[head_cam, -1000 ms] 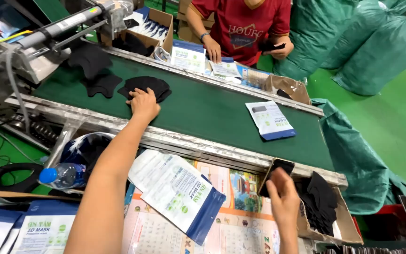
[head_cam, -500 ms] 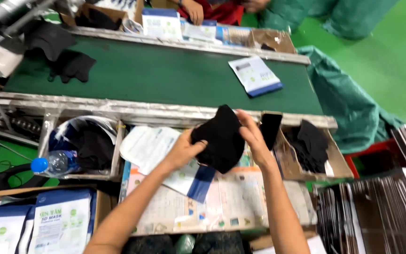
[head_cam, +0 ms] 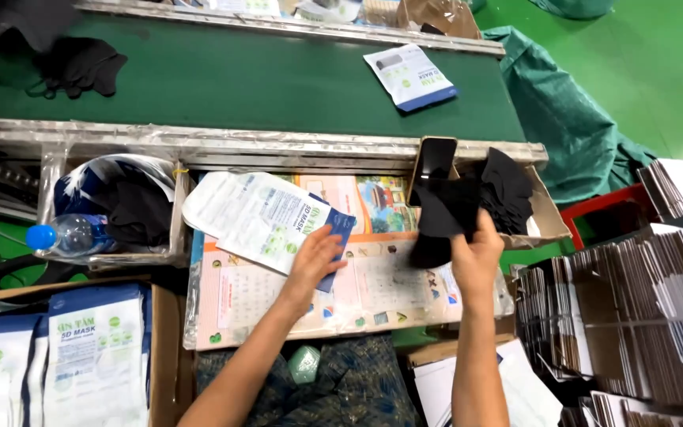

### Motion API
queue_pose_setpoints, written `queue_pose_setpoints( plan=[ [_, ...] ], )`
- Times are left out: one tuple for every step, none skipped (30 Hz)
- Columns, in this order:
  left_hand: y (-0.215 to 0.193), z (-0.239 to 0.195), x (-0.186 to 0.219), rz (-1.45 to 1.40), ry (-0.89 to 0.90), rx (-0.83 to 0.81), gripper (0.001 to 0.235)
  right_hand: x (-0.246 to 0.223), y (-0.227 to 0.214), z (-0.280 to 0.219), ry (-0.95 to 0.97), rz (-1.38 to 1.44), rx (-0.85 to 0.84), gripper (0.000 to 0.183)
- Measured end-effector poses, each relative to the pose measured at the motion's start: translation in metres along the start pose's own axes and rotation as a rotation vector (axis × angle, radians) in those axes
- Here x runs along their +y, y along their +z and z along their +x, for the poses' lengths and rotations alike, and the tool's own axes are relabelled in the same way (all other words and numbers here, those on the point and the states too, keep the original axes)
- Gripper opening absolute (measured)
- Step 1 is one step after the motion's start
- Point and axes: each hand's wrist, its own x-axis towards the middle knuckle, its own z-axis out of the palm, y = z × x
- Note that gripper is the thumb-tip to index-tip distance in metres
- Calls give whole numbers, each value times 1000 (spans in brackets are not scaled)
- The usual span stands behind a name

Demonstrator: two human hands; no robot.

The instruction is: Packing black face masks into individual plastic sleeves at a production line.

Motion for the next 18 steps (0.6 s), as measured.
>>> queue_pose_setpoints(
  plan=[
    [6, 5, -6, -2, 7, -2, 69, 22, 14, -1, -7, 1, 4, 42],
    [12, 10, -12, -147, 66, -153, 79, 43, 28, -1, -129, 487, -55, 40],
    [14, 10, -20, -291, 119, -294, 89, 64, 44, -5, -243, 975, -130, 39],
    [25, 4, -9, -293, 124, -284, 89, 75, 59, -8, -245, 976, -141, 39],
    [37, -1, 1, -359, 160, -450, 95, 87, 72, -13, -51, 1271, -173, 40],
    [49, -6, 12, -424, 196, -616, 102, 99, 86, -18, 156, 1558, -202, 43],
    [53, -6, 12, -425, 196, -616, 102, 82, 83, -25, 155, 1557, -203, 43],
    [56, -6, 12, -230, 234, -491, 86, 65, 80, -32, 18, 1303, -154, 42],
    [58, -8, 11, -36, 260, -358, 69, 48, 78, -41, -104, 1047, -109, 48],
    [61, -12, 17, -37, 255, -352, 69, 49, 71, -42, -97, 1046, -114, 48],
    [63, -15, 22, 46, 264, -235, 56, 50, 65, -42, -154, 935, -127, 54],
    [65, -18, 28, 130, 272, -118, 42, 51, 58, -42, -211, 823, -141, 59],
    [60, -20, 30, 132, 265, -119, 42, 43, 44, -41, -204, 823, -139, 59],
    [57, -23, 33, 298, 317, -113, 40, 35, 29, -38, -339, 628, -34, 82],
    [53, -26, 34, 462, 367, -108, 37, 27, 13, -37, -468, 426, 68, 106],
    [53, -25, 32, 463, 358, -110, 37, 41, 19, -35, -458, 423, 67, 106],
    [53, -23, 30, 572, 434, -156, 40, 54, 26, -34, -531, 294, 8, 105],
    [52, -21, 28, 681, 512, -203, 43, 68, 32, -33, -600, 164, -54, 104]
  ],
)
